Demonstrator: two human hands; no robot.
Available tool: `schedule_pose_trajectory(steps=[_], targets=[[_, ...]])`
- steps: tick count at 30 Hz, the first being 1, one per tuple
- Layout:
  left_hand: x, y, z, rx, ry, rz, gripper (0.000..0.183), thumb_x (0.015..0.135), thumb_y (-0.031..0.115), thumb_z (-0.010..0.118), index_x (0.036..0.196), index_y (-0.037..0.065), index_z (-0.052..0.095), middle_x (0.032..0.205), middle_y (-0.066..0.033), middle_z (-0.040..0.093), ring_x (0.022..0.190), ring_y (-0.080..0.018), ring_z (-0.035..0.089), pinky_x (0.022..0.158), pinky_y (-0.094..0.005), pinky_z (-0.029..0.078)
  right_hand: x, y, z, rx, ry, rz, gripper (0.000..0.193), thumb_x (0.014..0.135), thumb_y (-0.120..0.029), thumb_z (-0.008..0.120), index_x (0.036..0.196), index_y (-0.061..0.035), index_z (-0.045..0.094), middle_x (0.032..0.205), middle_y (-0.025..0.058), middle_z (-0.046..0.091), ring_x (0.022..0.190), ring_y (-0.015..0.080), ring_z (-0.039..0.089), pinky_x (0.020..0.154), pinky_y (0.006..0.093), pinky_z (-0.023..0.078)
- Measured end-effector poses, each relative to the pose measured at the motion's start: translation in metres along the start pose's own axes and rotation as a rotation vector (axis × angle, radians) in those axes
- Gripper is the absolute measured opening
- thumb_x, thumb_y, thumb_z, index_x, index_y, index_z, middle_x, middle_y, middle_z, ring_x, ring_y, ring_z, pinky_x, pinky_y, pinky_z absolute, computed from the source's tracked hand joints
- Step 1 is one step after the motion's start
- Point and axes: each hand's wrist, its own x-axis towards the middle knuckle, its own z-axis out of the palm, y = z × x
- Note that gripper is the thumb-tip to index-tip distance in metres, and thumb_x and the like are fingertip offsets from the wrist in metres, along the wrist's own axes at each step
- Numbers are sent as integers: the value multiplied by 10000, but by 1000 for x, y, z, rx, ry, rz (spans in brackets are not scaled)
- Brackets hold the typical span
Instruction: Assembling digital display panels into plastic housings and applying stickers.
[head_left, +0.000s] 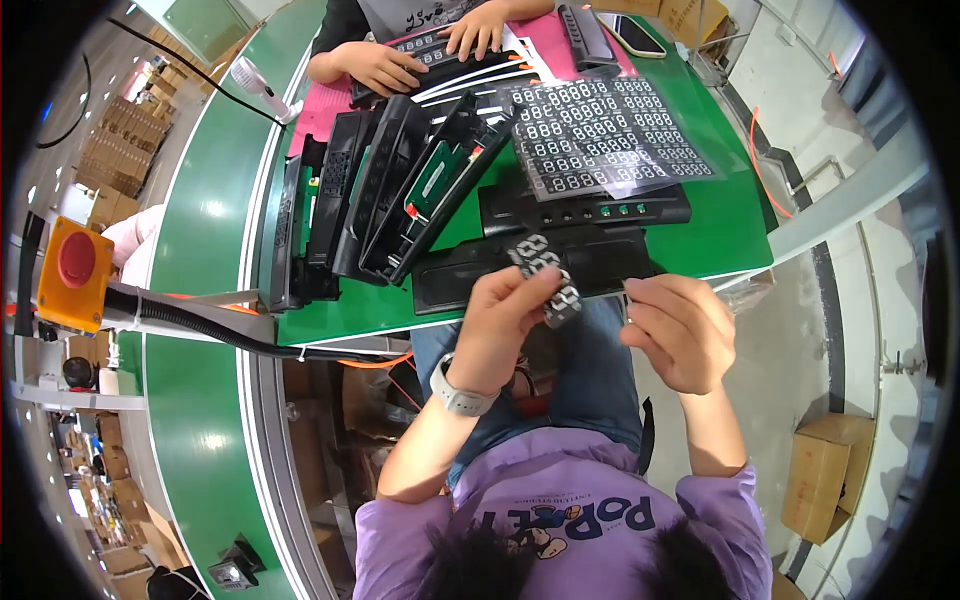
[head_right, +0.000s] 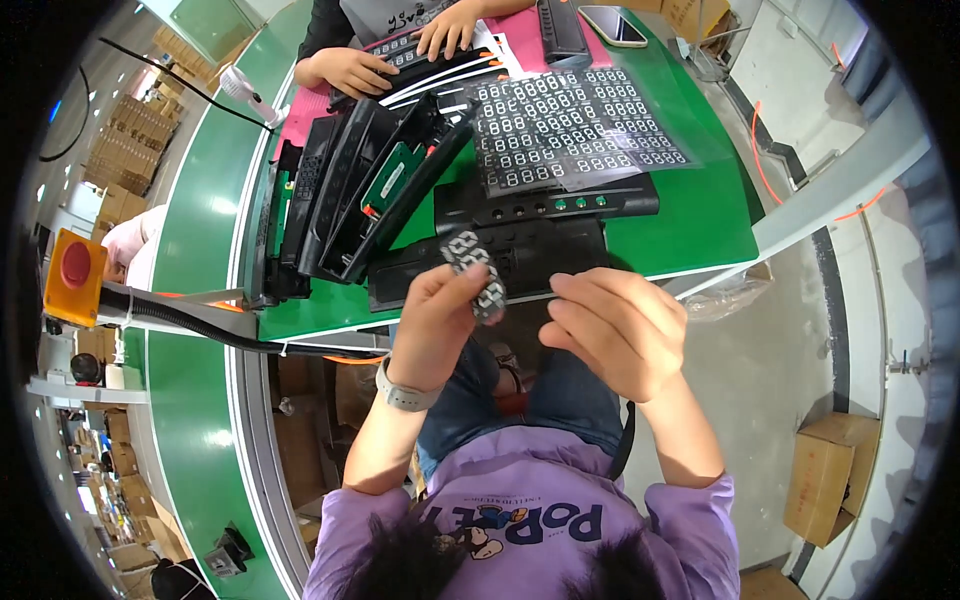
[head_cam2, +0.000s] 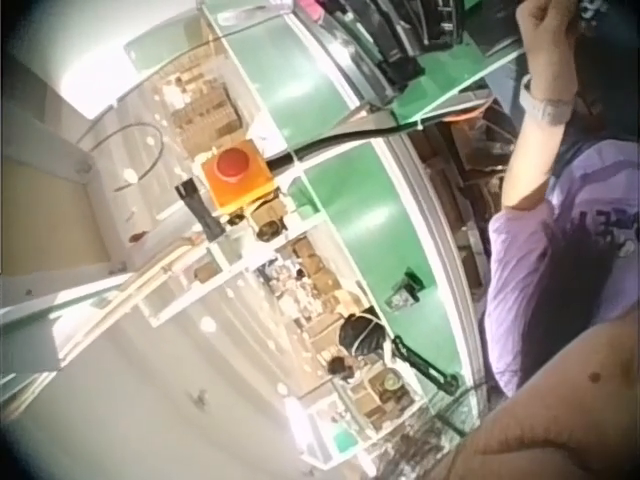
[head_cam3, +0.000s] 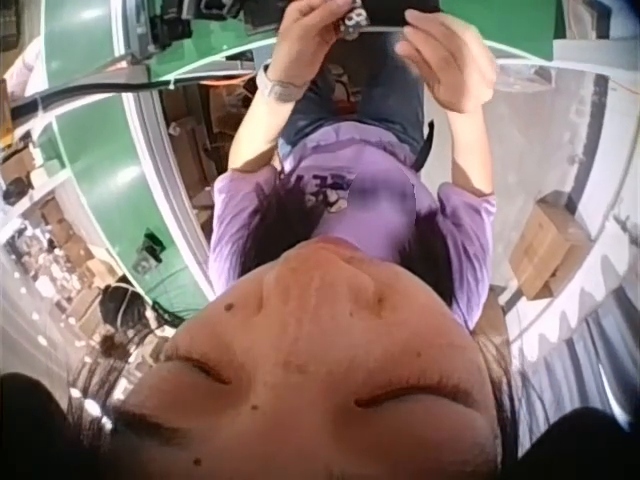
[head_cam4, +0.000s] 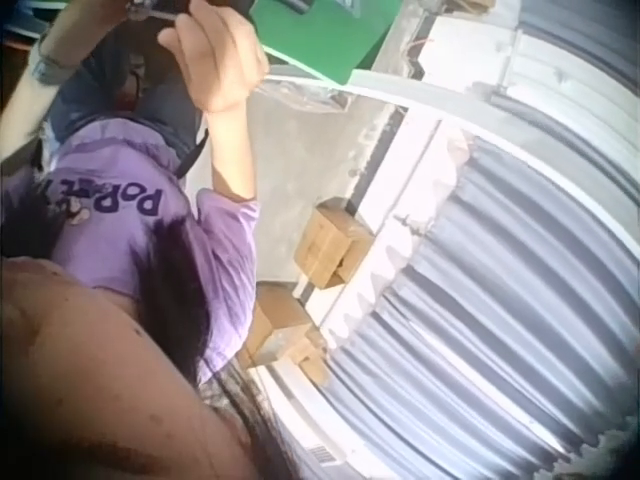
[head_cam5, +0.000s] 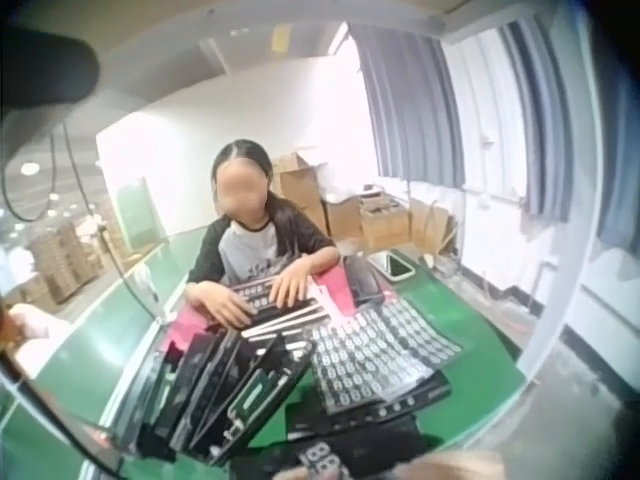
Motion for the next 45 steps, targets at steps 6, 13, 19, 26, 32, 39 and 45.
schedule_pose_trajectory(steps=[6,13,19,26,32,39,45], targets=[[-41,-12,0,-20,88,58,322,998,264,456,906,-24,567,845,-90,543,755,-165,509,702,-306,421,-18,-28,-7,139,13,59,400,597,-242,889,889,-62,683,862,41,633,677,199,602,522,284,478],[-58,-27,-13,-201,79,187,458,937,344,603,1220,-2,506,1099,-131,622,898,-175,593,817,-327,467,-14,-37,30,456,98,-6,477,635,-257,894,964,-47,620,853,94,599,566,198,614,462,263,488],[-58,-20,-13,-72,124,271,496,917,260,632,1300,20,428,1089,-138,601,924,-187,598,821,-319,484,-16,-43,47,598,176,10,431,685,-249,867,931,-19,598,864,108,603,600,211,624,509,289,548],[-64,-19,-2,-10,236,335,482,829,-89,631,1262,-18,431,1009,-112,603,866,-164,606,775,-280,501,-21,-44,31,516,-420,11,341,694,-263,794,947,-75,663,1013,101,611,670,216,620,521,293,487],[-69,-10,-11,538,230,339,146,733,-50,692,797,-42,562,757,-59,576,698,-116,554,633,-241,440,-13,-52,18,443,-524,314,324,710,-198,775,979,-64,656,980,100,624,706,227,627,551,316,505],[-76,5,-12,911,-49,146,212,694,-32,691,857,10,562,672,-51,554,582,-153,567,544,-272,457,-9,-48,24,603,-621,544,343,711,-64,723,1036,-16,626,828,102,615,736,295,644,598,362,523],[-73,10,-17,988,-176,101,300,697,-39,684,981,4,596,743,-77,603,554,-209,585,539,-302,481,-6,-46,24,577,-786,505,259,715,-75,720,957,-50,633,792,78,610,709,296,641,574,372,518]])
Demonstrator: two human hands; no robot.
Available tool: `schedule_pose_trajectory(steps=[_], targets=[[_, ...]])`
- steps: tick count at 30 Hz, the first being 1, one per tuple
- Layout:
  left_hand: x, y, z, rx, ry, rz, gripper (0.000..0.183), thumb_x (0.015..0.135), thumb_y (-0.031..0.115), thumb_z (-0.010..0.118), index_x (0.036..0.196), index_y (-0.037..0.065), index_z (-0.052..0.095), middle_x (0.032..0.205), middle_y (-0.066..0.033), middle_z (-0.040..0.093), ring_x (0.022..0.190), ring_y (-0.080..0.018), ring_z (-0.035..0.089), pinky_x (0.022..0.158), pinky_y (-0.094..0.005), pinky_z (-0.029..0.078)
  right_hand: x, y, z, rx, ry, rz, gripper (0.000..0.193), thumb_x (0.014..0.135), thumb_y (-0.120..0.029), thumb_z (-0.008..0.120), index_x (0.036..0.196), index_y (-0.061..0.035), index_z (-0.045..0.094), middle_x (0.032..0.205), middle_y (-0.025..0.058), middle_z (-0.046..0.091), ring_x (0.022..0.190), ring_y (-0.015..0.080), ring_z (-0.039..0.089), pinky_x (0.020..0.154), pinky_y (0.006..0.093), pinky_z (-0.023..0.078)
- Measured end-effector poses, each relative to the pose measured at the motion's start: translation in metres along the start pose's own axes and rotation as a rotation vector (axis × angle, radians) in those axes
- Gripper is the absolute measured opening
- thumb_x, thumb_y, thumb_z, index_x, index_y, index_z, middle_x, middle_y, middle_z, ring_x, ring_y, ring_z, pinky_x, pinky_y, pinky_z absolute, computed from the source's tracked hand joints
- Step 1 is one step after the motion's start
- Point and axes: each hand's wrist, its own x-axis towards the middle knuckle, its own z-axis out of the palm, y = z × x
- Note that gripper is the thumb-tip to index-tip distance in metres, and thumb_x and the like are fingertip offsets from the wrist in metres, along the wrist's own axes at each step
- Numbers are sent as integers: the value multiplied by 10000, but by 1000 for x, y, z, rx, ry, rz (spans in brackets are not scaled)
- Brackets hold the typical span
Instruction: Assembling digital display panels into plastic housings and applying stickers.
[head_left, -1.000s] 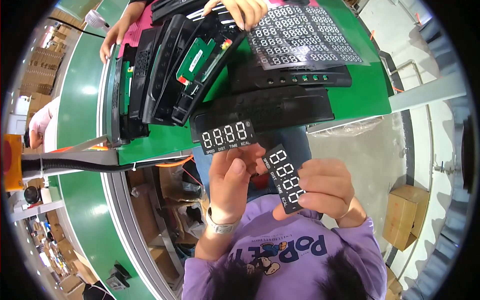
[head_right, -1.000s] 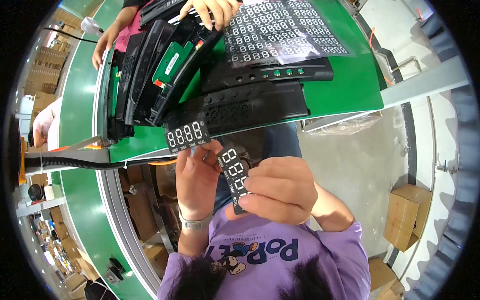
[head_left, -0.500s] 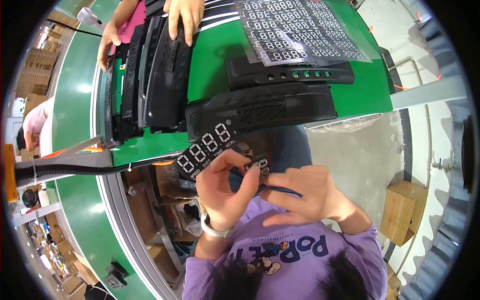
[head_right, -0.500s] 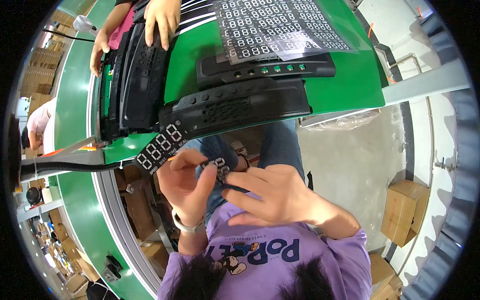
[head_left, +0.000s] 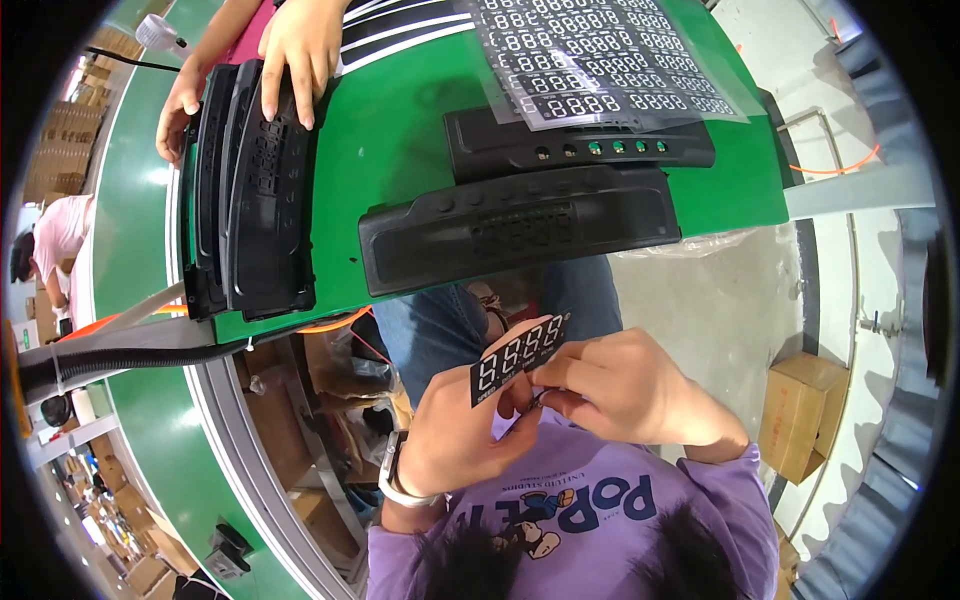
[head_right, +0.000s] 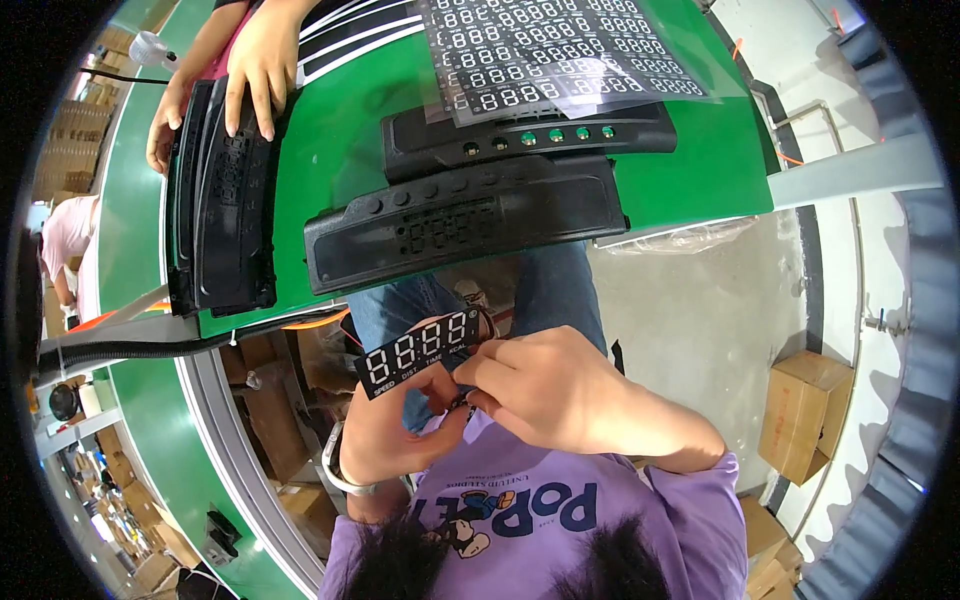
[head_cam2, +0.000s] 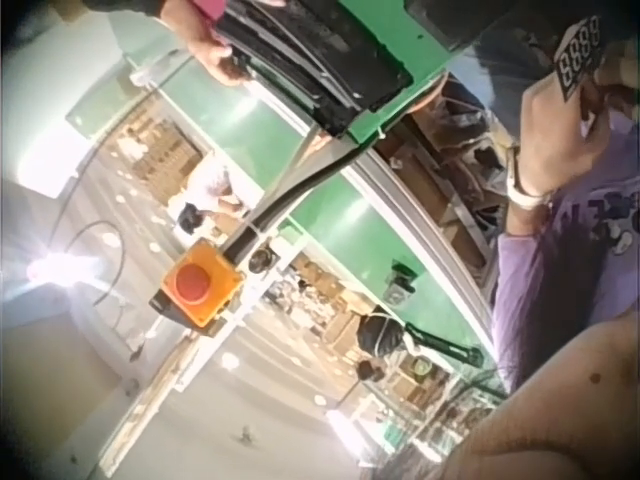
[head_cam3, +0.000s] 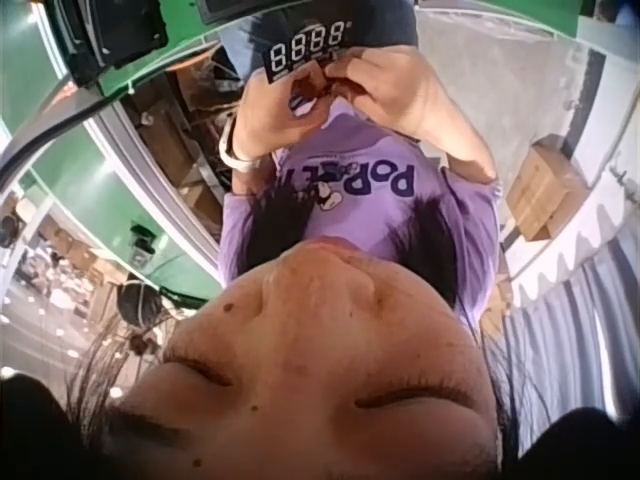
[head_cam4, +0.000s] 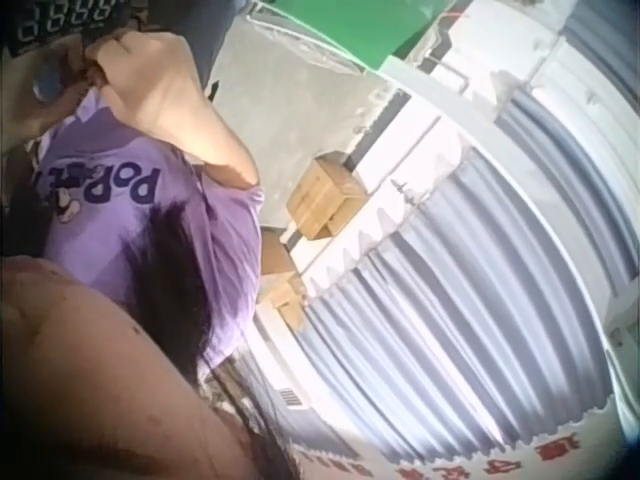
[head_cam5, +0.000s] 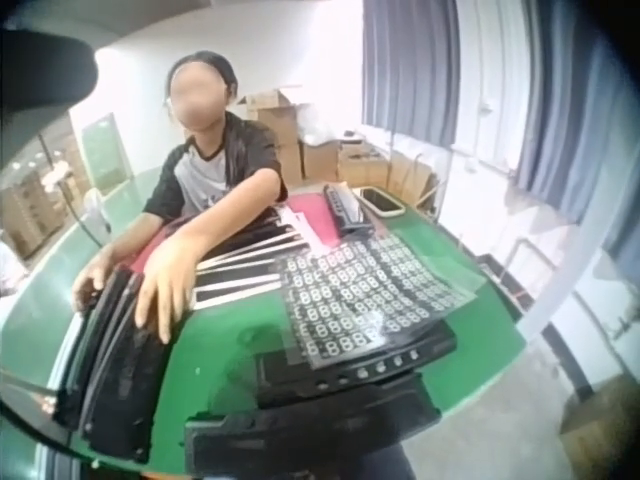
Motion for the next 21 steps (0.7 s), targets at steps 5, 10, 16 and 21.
schedule_pose_trajectory(steps=[5,10,16,21], targets=[[4,-5,-4,-14,278,-45,279,722,6,712,989,8,635,965,-94,661,774,-197,613,718,-309,484,6,2,-22,137,148,168,127,717,28,650,819,-46,645,763,86,634,632,231,633,559,308,506],[38,-19,-9,275,559,171,457,752,90,736,1180,13,597,1226,-112,620,1094,-294,562,979,-391,383,24,27,-40,427,734,322,51,835,39,630,850,-9,625,693,8,620,564,59,565,520,188,442],[60,-29,5,599,473,201,550,789,98,692,1322,78,557,1347,-137,546,1147,-259,575,1052,-423,279,52,47,-30,596,856,222,45,870,20,653,904,23,624,692,31,637,581,70,601,527,190,472],[48,-34,-7,211,464,353,288,803,-12,645,1089,17,668,1025,-131,691,1045,-270,612,1027,-399,328,52,49,-27,569,871,209,70,863,31,662,922,22,625,721,41,644,590,84,610,528,205,493]])
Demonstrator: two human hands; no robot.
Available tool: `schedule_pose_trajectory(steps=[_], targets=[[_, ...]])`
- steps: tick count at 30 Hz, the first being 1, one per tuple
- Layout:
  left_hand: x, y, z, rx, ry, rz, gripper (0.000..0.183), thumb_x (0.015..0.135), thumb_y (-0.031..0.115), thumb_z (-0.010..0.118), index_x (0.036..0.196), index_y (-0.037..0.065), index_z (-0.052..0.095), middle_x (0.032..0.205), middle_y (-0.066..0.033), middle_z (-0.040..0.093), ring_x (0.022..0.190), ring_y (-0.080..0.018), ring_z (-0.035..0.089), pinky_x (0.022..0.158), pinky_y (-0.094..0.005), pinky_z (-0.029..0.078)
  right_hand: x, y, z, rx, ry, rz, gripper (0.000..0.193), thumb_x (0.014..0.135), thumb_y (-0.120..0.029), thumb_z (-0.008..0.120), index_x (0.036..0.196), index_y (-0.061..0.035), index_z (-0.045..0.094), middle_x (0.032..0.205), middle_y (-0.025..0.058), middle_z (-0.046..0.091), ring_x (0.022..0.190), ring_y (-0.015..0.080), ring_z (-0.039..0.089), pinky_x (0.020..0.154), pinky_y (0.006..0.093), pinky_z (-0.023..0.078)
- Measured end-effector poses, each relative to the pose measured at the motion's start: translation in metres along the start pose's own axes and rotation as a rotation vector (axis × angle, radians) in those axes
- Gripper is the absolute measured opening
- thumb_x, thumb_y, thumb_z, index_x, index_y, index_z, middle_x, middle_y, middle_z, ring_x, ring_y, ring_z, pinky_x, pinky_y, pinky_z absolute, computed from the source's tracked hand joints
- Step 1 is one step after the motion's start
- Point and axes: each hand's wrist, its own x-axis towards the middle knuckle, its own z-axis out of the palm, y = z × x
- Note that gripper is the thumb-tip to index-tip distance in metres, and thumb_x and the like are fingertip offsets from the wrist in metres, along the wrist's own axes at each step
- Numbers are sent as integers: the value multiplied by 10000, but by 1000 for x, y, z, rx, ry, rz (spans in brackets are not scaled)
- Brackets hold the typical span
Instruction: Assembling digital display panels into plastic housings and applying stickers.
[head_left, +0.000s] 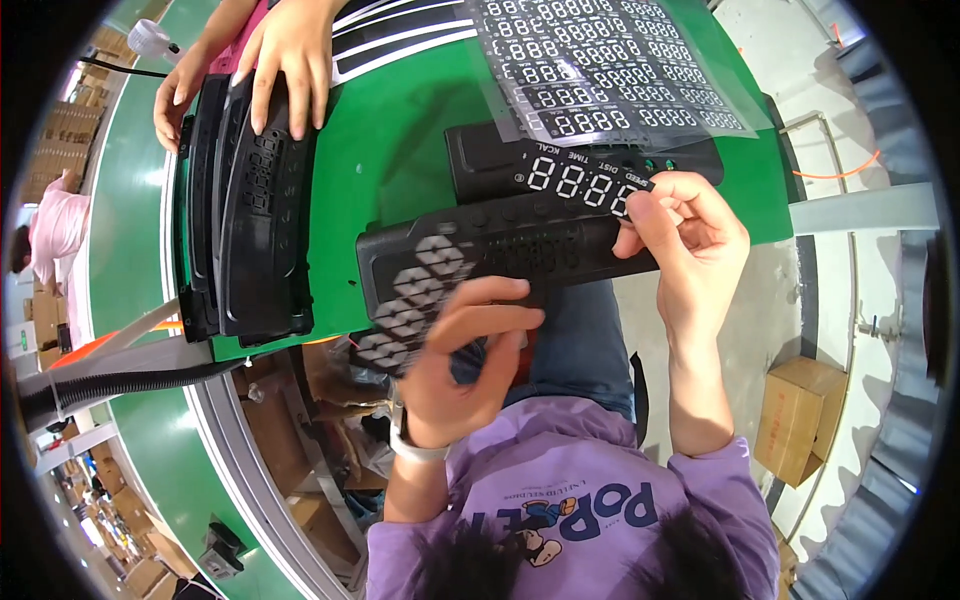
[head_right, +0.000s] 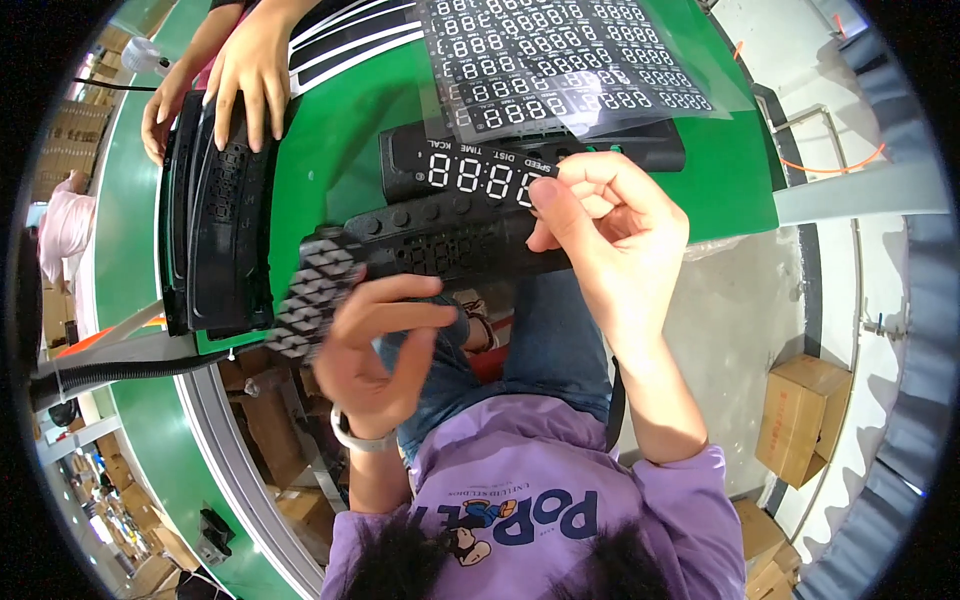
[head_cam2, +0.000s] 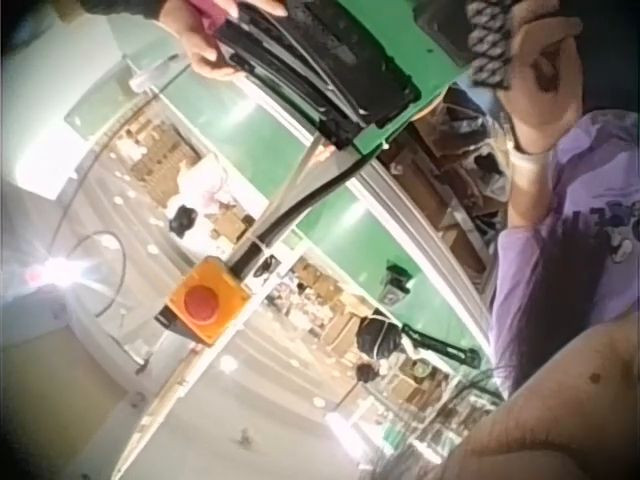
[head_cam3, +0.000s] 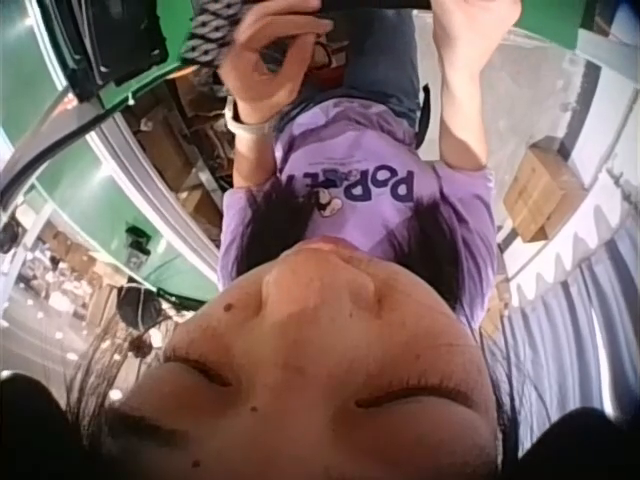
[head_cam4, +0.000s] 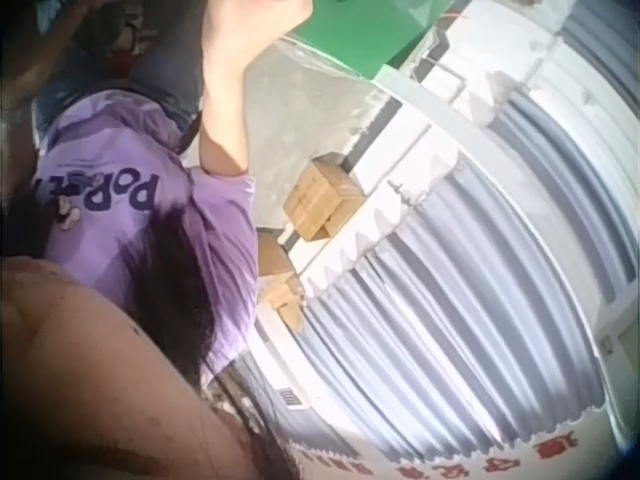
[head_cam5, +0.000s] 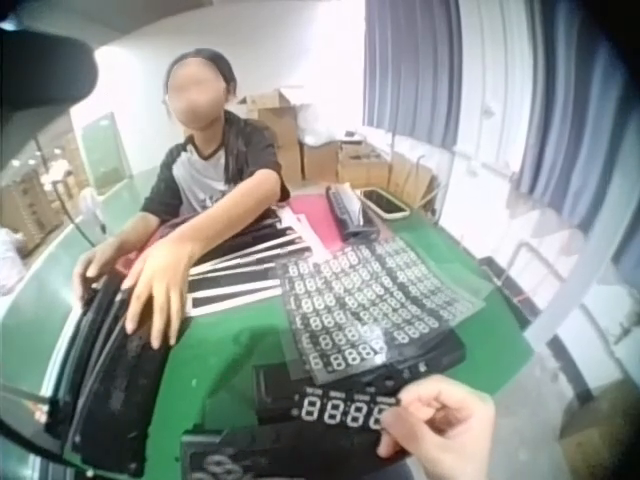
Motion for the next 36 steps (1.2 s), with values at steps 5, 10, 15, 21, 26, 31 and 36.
schedule_pose_trajectory(steps=[5,10,15,21,26,31,36], targets=[[18,-7,-20,8,123,-141,550,701,67,790,1197,-39,579,1263,-176,559,1177,-281,537,1033,-407,382,-1,0,1,-24,-10,6,98,858,48,661,946,28,624,734,54,646,586,93,610,521,215,497],[32,-10,-17,507,-28,-88,776,601,289,899,1236,-16,572,1242,-171,591,1153,-278,564,1016,-376,408,-4,-2,2,-46,-57,43,112,850,82,648,952,42,629,730,64,645,578,97,605,504,210,479],[16,-20,-11,349,59,-195,843,579,440,874,1241,23,560,1193,-99,650,1223,-306,530,1026,-513,308,-9,-14,8,-60,-84,123,98,831,108,649,908,49,639,700,37,609,561,87,589,482,195,453],[11,-26,-3,108,134,-190,863,499,217,948,1238,-26,576,1183,-134,593,1055,-218,586,938,-331,463,-17,-18,11,-121,-136,256,85,809,116,662,854,45,646,675,17,584,527,66,565,449,182,406],[8,-26,-4,116,119,-209,921,457,226,952,1253,-25,564,1209,-136,577,1084,-221,572,955,-335,450,-18,-21,15,-246,-142,279,84,803,115,664,834,40,642,667,27,609,514,56,561,443,174,398],[9,-25,-5,76,104,-234,977,420,235,949,1272,-30,549,1246,-142,557,1132,-234,550,984,-346,423,-21,-20,17,-251,-118,275,93,794,125,671,825,45,638,670,32,611,519,55,564,441,171,395],[7,-27,-4,56,125,-213,987,419,223,950,1282,-29,543,1268,-145,551,1154,-242,545,1000,-348,416,-22,-18,18,-274,-120,242,103,784,139,674,822,52,634,677,36,615,520,53,564,437,168,393]])
